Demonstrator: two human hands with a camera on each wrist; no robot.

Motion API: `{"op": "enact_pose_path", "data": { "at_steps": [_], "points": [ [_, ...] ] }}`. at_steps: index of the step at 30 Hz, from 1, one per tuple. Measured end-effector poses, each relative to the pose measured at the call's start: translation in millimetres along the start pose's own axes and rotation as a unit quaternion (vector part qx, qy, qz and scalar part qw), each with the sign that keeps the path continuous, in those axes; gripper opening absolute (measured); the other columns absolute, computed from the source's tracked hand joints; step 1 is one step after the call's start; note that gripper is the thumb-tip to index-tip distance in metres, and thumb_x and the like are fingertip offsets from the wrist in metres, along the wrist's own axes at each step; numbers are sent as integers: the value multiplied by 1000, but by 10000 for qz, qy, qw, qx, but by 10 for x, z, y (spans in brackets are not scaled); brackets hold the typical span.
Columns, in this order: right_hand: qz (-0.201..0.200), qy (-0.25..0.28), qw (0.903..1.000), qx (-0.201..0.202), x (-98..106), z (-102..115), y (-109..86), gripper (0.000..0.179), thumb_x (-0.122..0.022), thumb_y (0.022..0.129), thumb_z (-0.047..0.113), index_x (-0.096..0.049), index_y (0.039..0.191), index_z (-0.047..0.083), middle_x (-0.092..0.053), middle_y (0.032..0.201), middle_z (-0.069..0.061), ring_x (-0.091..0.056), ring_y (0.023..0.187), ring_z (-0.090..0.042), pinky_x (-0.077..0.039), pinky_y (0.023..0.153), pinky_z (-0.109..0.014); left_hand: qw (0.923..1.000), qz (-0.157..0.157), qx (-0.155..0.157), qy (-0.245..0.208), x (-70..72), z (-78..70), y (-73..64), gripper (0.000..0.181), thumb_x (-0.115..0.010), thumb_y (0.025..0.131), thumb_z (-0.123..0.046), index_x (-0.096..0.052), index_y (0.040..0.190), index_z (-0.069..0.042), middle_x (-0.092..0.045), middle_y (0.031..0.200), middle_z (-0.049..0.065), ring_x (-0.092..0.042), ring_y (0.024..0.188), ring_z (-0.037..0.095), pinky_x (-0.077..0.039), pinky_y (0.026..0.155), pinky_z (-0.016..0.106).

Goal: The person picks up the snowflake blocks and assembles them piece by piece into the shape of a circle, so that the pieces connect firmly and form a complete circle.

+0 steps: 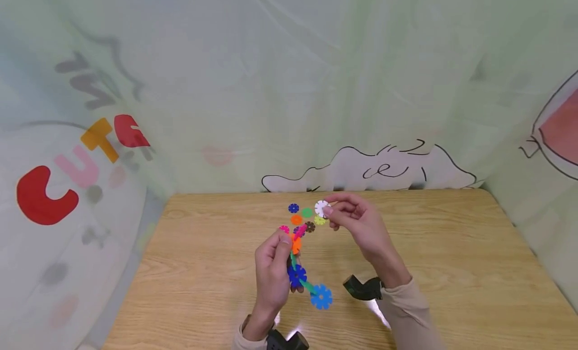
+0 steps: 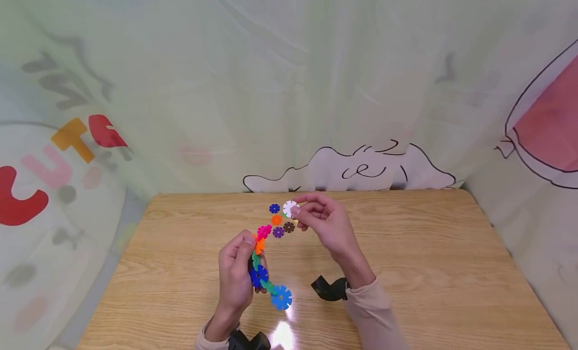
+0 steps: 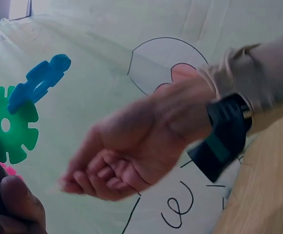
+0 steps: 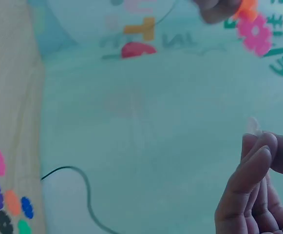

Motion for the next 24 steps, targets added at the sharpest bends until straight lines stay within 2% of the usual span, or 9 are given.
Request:
{"op": "enact_pose_path", "data": {
  "at_steps": [4,7,14,18,24],
  "points": [
    [-29,9,9992,397,-28,256,-139,18,-71,100,3,-70,117,-2,-74,86,3,-64,67,-15,-60,67,-25,9999,120,-39,-49,-25,-9,-13,40,-42,114,-14,-47,81,8,-44,53,27,-47,31,18,-38,25,36],
    [-38,-131,9982,585,-72,352,-207,17,-72,98,0,-71,115,-3,-73,84,1,-63,65,-15,-60,65,-25,9998,172,-108,-58,-40,-22,-16,40,-41,114,-13,-46,80,8,-43,53,27,-47,32,12,-37,25,35],
    [4,-217,9968,769,-181,424,-266,18,-74,96,-2,-72,113,-6,-73,81,1,-64,62,-17,-60,61,-26,9995,229,-220,10,-58,-49,-19,38,-42,113,-11,-48,80,7,-42,54,23,-43,35,6,-35,28,24],
    [21,-199,9967,791,-227,446,-294,15,-74,95,-4,-71,110,-7,-74,81,0,-65,61,-16,-61,59,-27,9994,215,-258,57,-55,-56,-26,36,-43,113,-10,-49,81,7,-42,55,23,-43,35,7,-35,28,23],
    [55,132,9959,895,-294,480,-332,13,-72,94,-8,-68,104,-13,-76,82,0,-65,59,-11,-61,56,-27,9992,209,-309,141,-40,-74,-40,36,-43,113,-10,-49,82,7,-42,55,23,-41,35,6,-34,28,23]
  ]
}}
Point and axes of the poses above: each hand's wrist, its own y-axis towards the middle knuckle, its own x-axis out of the back of the hand, z = x × y, the point moved 8 cm from there along y, towards the middle knuckle
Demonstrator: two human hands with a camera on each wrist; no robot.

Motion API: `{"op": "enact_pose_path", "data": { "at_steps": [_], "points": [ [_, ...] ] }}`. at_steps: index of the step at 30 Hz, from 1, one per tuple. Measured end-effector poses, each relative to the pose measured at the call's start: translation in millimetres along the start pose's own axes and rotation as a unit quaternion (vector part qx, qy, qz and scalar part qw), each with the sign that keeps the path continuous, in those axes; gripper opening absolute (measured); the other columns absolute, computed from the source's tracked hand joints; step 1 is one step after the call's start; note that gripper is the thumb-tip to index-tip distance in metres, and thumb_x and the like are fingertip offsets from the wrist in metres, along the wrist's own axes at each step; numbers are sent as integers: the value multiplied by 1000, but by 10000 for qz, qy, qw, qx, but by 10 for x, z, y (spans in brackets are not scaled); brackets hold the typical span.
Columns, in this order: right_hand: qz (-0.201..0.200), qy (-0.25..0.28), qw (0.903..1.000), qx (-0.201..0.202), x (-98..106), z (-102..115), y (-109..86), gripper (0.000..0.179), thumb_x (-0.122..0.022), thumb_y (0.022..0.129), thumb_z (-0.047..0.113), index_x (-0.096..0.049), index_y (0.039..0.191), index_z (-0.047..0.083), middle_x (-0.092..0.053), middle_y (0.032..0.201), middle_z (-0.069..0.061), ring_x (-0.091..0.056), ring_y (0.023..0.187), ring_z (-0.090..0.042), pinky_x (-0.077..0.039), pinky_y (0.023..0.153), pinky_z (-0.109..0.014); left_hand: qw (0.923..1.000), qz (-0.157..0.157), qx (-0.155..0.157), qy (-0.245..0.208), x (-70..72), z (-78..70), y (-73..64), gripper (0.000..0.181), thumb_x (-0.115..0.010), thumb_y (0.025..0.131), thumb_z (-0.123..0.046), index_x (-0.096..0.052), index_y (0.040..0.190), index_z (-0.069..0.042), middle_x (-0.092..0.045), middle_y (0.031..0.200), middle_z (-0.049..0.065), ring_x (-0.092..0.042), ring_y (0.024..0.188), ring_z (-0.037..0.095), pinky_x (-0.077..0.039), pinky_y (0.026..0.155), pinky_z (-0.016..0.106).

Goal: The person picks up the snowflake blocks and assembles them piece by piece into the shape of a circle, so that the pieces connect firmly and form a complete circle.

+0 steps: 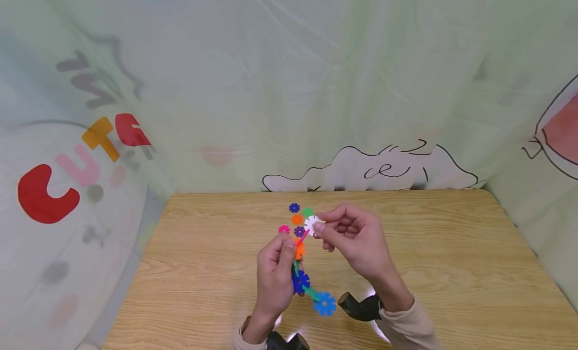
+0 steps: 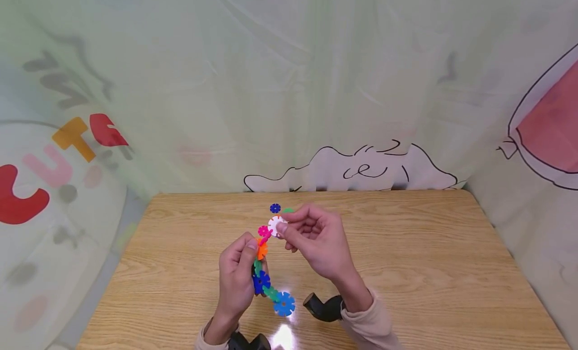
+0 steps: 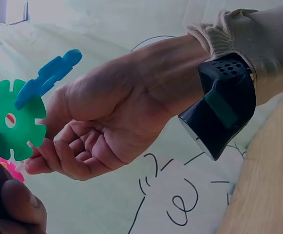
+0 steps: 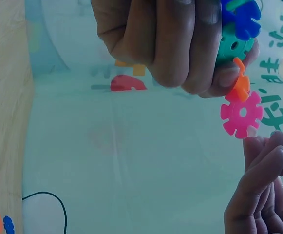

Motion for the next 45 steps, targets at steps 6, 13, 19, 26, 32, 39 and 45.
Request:
{"op": "enact_pose_path", "data": {
  "at_steps": [6,13,19,26,32,39,45],
  "points": [
    [-16,168,9999,25,-15,-5,-5,12,-72,93,-10,-67,102,-16,-77,82,-1,-65,58,-9,-61,56,-27,9999,78,-139,26,8,-15,9,33,-42,113,-6,-48,82,7,-41,54,21,-39,35,7,-32,28,22],
    [67,276,9995,160,-45,-20,3,12,-72,92,-12,-68,102,-18,-77,82,1,-66,58,-8,-61,55,-27,9996,2,-240,127,54,-14,26,32,-43,112,-3,-50,82,3,-41,55,20,-39,37,6,-32,31,19],
    [189,202,9995,126,-70,-50,-3,10,-73,92,-11,-69,100,-15,-78,84,2,-67,59,-9,-62,56,-27,9989,22,-412,223,79,-24,28,32,-43,112,-2,-49,81,3,-40,54,15,-38,35,12,-32,30,22],
    [322,-164,9993,105,-33,-90,21,11,-73,94,-7,-70,103,-11,-78,85,2,-69,61,-13,-63,58,-30,9997,35,-176,171,79,42,59,33,-41,113,-6,-49,82,5,-42,54,18,-41,35,12,-34,30,22],
    [338,-646,9973,27,-10,-175,81,15,-74,96,-2,-73,110,-5,-78,84,-5,-70,62,-18,-64,60,-32,9979,-255,595,71,74,245,72,39,-33,112,-16,-39,79,2,-43,54,8,-45,40,5,-33,34,19],
    [621,-709,9954,-200,-68,-310,123,12,-75,97,4,-74,109,1,-72,78,-5,-64,58,-18,-61,56,-32,9941,-228,1008,-333,51,375,87,40,-28,116,-32,-46,98,-1,-47,52,-2,-47,38,6,-33,30,22],
    [1048,-546,9925,-319,-107,-468,166,11,-72,101,7,-76,109,1,-67,76,1,-58,58,-13,-55,54,-27,9955,-271,890,-156,48,385,116,40,-36,115,-24,-55,99,7,-46,51,-4,-46,42,5,-34,39,16]
  ]
}}
Point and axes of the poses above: each hand's wrist, its own y-axis towards the middle knuckle, its own x-axis out of the back of the hand, z = x × y, the point moved 8 cm from there along y, towards the middle knuckle
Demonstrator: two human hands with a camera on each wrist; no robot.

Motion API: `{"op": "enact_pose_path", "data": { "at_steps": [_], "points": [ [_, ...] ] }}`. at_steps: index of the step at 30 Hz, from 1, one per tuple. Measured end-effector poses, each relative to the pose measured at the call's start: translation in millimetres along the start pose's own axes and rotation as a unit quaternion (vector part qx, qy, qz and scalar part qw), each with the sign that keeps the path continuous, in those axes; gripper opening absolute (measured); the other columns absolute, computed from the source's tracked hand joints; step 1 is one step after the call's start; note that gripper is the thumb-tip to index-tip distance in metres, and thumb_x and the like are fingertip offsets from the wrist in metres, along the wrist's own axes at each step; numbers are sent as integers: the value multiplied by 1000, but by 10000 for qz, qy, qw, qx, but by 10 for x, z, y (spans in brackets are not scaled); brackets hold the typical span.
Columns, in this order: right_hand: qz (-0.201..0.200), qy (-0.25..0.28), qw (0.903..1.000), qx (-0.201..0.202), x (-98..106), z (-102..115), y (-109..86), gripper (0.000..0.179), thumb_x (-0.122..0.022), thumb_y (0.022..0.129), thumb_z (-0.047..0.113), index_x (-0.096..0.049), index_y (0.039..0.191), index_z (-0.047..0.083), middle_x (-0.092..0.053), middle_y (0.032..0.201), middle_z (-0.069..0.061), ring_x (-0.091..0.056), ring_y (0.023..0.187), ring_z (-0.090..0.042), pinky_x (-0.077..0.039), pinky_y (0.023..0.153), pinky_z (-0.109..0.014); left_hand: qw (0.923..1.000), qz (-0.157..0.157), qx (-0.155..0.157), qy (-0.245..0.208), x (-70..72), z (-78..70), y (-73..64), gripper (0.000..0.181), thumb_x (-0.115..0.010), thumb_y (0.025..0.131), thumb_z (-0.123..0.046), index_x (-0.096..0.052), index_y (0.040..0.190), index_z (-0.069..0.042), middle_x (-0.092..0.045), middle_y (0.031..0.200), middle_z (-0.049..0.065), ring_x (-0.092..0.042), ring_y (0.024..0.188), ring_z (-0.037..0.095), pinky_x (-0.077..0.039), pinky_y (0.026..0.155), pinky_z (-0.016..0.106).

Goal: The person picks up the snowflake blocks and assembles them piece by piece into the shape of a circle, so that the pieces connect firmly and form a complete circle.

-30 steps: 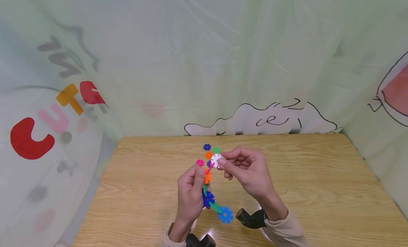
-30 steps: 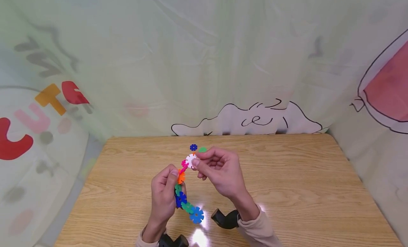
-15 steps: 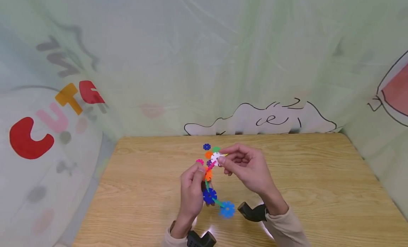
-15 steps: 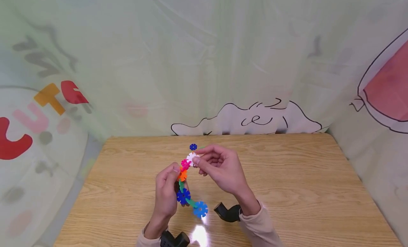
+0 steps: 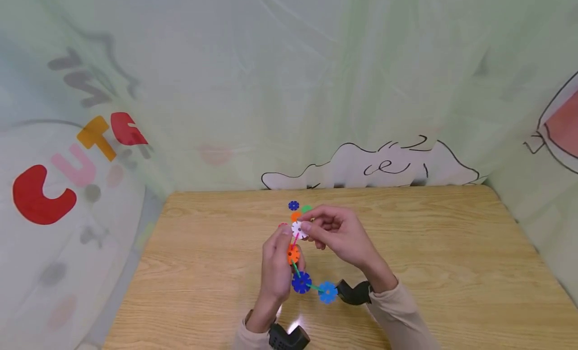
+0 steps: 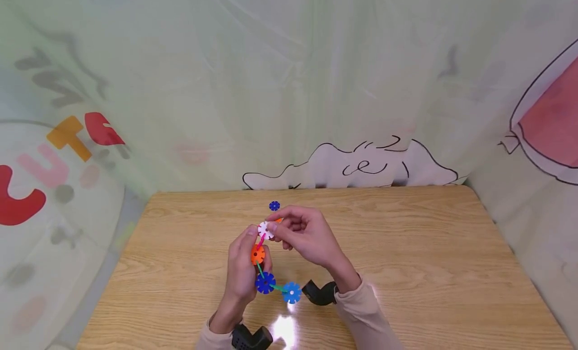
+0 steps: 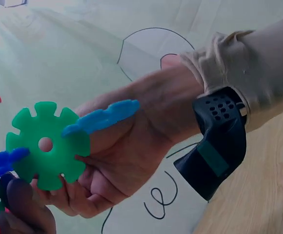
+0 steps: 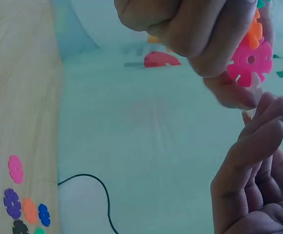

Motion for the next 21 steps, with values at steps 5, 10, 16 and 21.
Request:
{"op": "enact_pose_path", "data": {
  "at_steps": [5,10,16,21],
  "points": [
    [-274,285,9988,-282,173,-247,106,22,-64,106,11,-73,118,-5,-64,75,1,-55,58,-11,-53,54,-24,9998,-109,-120,64,18,-18,24,34,-41,113,-16,-58,100,10,-50,54,-2,-50,43,5,-37,39,16],
    [-1065,-778,9840,-1201,403,-837,201,31,-67,106,26,-74,122,0,-67,78,-7,-56,61,-12,-50,54,-23,9996,-288,-36,-71,101,-22,39,33,-40,113,-15,-54,99,11,-53,56,-2,-52,45,6,-43,42,17],
    [-373,-2650,9490,-1667,138,-1403,254,31,-74,100,26,-73,123,6,-72,87,-8,-58,70,-14,-47,60,-26,9987,-312,192,-366,162,-7,38,34,-38,113,-17,-45,97,12,-56,60,-1,-56,52,9,-53,51,21],
    [7,-3306,9340,-1355,-128,-1458,273,32,-79,97,29,-73,123,11,-63,78,2,-54,67,-14,-43,60,-26,9959,-355,415,-723,176,10,37,34,-30,113,-18,-52,97,2,-56,59,-3,-54,50,10,-53,51,20]
  ]
}}
Point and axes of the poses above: each hand's wrist, its own y-axis towards the middle knuckle, its own x-axis out of the back of the hand, z = x × y, the point moved 8 cm from there along y, towards the middle knuckle
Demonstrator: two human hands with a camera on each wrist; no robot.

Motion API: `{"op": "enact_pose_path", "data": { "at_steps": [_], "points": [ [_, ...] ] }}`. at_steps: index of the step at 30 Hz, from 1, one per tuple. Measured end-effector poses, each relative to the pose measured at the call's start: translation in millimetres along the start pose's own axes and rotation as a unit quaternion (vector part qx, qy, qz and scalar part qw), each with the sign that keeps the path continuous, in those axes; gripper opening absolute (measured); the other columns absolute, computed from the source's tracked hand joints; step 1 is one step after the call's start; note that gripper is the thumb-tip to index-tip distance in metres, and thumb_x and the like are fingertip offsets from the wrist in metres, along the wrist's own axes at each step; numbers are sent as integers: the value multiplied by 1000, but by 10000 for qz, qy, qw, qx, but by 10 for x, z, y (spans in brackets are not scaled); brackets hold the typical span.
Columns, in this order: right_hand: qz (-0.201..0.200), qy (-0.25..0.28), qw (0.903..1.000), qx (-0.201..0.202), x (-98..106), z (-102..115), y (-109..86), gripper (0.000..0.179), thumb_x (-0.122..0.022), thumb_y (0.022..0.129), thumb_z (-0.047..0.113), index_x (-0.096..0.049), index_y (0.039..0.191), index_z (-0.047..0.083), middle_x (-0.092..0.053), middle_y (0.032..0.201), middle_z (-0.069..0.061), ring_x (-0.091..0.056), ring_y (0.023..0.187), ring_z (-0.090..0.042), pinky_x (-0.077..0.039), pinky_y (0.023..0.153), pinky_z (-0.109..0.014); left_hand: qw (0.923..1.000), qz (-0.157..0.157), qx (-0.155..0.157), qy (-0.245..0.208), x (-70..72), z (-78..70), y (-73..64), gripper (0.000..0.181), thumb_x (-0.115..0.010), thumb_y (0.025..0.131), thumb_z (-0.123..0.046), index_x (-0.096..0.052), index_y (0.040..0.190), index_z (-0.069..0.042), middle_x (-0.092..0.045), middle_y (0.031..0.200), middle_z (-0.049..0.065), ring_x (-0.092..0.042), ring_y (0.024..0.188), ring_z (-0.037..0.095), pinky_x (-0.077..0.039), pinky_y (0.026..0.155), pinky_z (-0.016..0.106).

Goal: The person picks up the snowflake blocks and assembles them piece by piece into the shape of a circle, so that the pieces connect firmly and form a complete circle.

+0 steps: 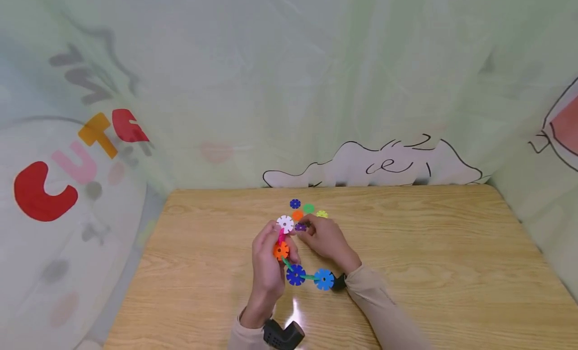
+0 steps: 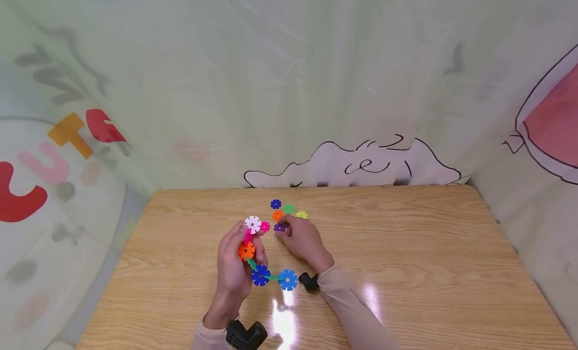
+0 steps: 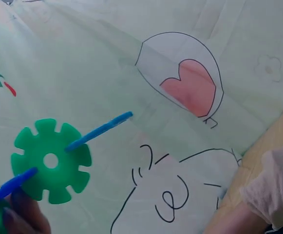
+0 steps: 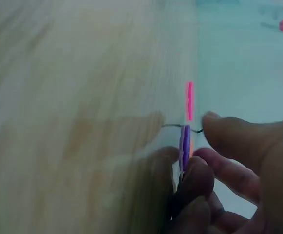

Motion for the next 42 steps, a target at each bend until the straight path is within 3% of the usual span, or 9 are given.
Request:
{"op": "enact_pose_path", "data": {
  "at_steps": [7,12,15,17,23,31,36,42],
  "points": [
    [-161,-341,9992,99,-26,36,-8,15,-82,95,20,-75,107,15,-59,77,3,-51,69,-14,-40,61,-26,9989,-315,-53,-333,21,11,-10,38,-29,112,-21,-55,90,-5,-50,52,-5,-48,42,10,-47,42,20],
    [-370,-203,9991,106,-7,7,3,11,-84,91,14,-75,98,12,-67,87,0,-56,81,-16,-48,73,-30,9966,-664,-489,-77,52,-40,-41,42,-33,112,-20,-54,87,6,-47,51,-4,-47,39,8,-46,40,20],
    [-441,-137,9989,40,15,-10,4,17,-85,91,12,-74,103,9,-66,91,-4,-57,84,-18,-49,75,-32,9943,-792,-719,35,64,-69,-55,44,-35,112,-17,-54,87,14,-46,50,-3,-46,39,8,-45,38,21],
    [-402,-146,9991,10,22,-8,1,21,-85,90,12,-74,108,8,-66,93,-5,-57,85,-19,-49,75,-32,9934,-819,-795,71,65,-80,-60,44,-35,111,-17,-54,87,13,-46,50,-3,-45,39,7,-45,38,21],
    [-73,-166,9997,-168,23,-9,-10,20,-85,90,13,-76,107,8,-70,94,-4,-59,85,-19,-54,76,-33,9927,-809,-885,-132,60,-104,-70,39,-32,112,-19,-57,86,-3,-47,51,-5,-45,39,7,-43,37,20],
    [279,50,9989,-385,118,-9,-47,18,-86,90,14,-69,98,12,-67,87,-1,-57,77,-17,-52,70,-28,9915,-592,-989,-595,44,-125,-83,47,-22,114,-29,-56,91,-7,-48,51,-9,-44,40,6,-42,38,17],
    [146,878,9957,-264,393,105,-97,12,-80,95,11,-71,102,9,-71,93,-5,-64,74,-18,-58,65,-29,9916,-554,-1085,-428,41,-149,-76,41,-27,112,-23,-54,88,-3,-45,52,-9,-42,39,8,-40,37,19],
    [-610,2124,9752,111,903,421,-307,18,-78,98,13,-74,111,1,-77,98,-14,-76,83,-28,-66,74,-32,9921,-468,-1161,33,28,-173,-83,42,-38,112,-16,-51,86,15,-43,51,-4,-43,37,9,-42,35,22]
  ]
}}
Point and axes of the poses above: each hand's wrist, its own y-axis towards the middle knuckle, its own x-axis out of the back of the hand, z = x × y, the point moved 8 cm from there along y, towards the middle knuckle
